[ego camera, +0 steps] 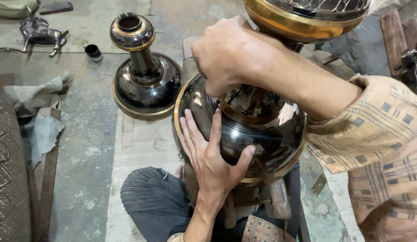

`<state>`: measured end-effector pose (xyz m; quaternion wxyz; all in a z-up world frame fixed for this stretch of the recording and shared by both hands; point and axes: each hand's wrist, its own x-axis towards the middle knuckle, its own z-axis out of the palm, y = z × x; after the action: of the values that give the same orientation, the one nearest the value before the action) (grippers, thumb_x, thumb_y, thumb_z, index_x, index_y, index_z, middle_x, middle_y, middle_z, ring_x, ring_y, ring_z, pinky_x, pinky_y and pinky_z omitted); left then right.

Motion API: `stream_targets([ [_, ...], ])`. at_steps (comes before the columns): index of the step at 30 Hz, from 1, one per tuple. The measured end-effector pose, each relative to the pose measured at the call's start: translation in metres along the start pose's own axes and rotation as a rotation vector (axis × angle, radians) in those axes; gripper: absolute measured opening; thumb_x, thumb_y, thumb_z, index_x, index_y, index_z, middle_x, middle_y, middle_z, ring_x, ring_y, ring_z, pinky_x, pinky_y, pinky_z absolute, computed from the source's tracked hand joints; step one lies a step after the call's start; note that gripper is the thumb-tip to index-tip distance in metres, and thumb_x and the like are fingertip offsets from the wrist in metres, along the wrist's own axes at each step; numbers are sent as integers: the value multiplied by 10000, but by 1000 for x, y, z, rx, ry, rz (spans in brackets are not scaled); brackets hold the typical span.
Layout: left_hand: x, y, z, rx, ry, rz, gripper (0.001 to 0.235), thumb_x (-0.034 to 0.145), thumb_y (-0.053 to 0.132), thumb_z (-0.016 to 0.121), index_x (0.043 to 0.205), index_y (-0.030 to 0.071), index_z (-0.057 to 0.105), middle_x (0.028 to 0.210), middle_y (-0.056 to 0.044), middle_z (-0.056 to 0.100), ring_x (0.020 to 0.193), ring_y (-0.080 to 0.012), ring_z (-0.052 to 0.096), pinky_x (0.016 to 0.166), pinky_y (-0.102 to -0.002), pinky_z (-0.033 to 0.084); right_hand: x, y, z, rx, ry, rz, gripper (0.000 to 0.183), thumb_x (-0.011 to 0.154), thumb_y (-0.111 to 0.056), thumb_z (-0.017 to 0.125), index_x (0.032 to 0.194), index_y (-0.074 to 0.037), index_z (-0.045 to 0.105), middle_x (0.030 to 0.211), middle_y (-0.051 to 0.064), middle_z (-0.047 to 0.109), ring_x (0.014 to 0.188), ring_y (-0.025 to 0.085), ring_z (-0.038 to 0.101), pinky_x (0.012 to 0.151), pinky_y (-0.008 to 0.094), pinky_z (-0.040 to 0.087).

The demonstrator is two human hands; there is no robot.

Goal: The person sits on the floor and uses a small chisel and a hammer to engrave fine lines into the base of a polished metal vessel. They periodically use calipers to measure spacing between engraved lines and continue chiseling around the circumference.

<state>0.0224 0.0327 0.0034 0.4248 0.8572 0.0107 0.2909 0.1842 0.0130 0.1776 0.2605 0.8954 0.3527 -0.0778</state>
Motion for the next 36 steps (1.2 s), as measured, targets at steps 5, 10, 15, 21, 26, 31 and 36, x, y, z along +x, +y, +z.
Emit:
stream_targets([
  [5,0,0,1,0,1,-3,941,776,538,796,1527,70,478,1582,-467,207,1521,-590,189,1229,-675,140,4,1,2,60,65,-9,545,591,-368,847,1003,-40,709,833,215,740,783,398,731,735,486,577],
  [10,-1,-1,2,4,3,-6,943,777,542,793,1527,64,480,1588,-460,207,1529,-585,188,1236,-676,139,2,0,-2,86,42,-17,533,628,-350,833,1037,-31,710,849,211,745,805,392,733,766,486,574],
  [15,-1,-1,2,11,-3,-8,936,785,555,781,1529,71,485,1591,-463,200,1530,-586,184,1238,-673,131,-4,-3,-7,120,-34,47,495,657,-220,793,1094,-7,698,878,234,741,804,376,751,757,461,610],
  [21,-2,0,2,5,11,-5,940,782,553,780,1538,78,486,1590,-463,208,1532,-580,195,1247,-665,135,-7,-3,-9,134,-39,51,509,643,-213,806,1093,1,701,895,246,743,842,389,747,783,478,605],
  [26,-1,1,2,8,14,-8,941,764,546,785,1532,89,491,1591,-460,215,1531,-571,205,1249,-650,147,-4,-1,-6,109,-23,21,584,602,-263,860,1100,-5,696,906,241,747,880,399,736,853,512,559],
  [31,-2,1,3,19,19,-15,946,753,556,793,1528,104,496,1596,-449,215,1532,-565,205,1247,-640,151,-4,-4,-5,98,-69,62,753,569,-310,914,1203,-44,608,936,216,739,860,374,751,790,510,603],
  [36,-4,0,6,17,30,4,952,751,558,808,1538,121,497,1606,-430,210,1525,-569,198,1244,-632,151,-20,-4,-4,96,96,-67,335,613,-255,837,820,-11,740,789,216,729,714,355,738,669,456,602],
])
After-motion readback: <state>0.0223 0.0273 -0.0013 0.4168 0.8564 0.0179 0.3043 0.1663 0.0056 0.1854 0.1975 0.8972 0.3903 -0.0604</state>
